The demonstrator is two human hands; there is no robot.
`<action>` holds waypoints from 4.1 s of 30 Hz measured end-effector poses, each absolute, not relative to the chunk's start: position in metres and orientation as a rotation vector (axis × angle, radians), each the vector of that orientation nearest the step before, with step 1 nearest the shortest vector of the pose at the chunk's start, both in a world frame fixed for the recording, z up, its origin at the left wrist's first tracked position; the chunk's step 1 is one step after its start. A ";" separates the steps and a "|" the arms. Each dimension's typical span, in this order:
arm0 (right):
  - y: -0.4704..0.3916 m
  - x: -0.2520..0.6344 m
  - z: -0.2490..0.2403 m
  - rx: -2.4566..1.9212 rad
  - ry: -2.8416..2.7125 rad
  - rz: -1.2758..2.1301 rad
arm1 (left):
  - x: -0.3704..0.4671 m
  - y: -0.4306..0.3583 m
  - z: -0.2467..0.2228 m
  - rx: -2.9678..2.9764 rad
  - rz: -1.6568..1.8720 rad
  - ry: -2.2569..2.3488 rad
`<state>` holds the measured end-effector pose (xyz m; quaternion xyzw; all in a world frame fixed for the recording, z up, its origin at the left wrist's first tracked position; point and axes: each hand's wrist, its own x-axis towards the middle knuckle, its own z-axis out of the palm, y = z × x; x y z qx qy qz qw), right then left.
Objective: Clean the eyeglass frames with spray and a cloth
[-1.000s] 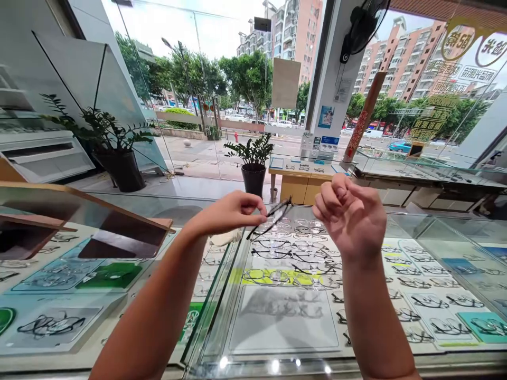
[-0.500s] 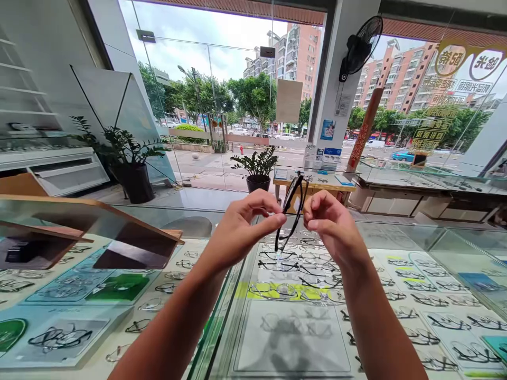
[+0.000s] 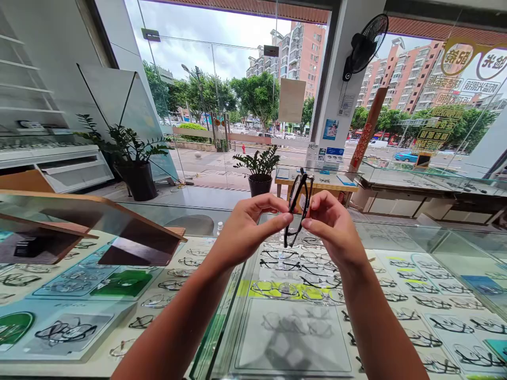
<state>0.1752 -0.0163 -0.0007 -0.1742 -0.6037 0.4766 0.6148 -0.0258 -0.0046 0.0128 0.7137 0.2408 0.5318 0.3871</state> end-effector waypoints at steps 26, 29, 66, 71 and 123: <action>-0.011 0.196 0.001 -0.815 -1.461 0.236 | -0.028 -0.003 0.014 2.146 1.542 0.870; -0.013 0.203 0.003 -0.929 -1.436 -0.097 | -0.032 -0.005 0.019 2.240 1.461 0.921; 0.005 0.173 -0.014 -0.763 -1.339 0.700 | -0.003 0.009 -0.006 1.578 1.794 0.646; 0.014 0.176 -0.013 -0.758 -1.223 0.765 | -0.005 0.020 -0.008 1.404 1.958 0.528; -0.014 0.179 -0.008 -0.903 -1.622 0.118 | -0.052 0.049 0.001 1.838 2.067 0.876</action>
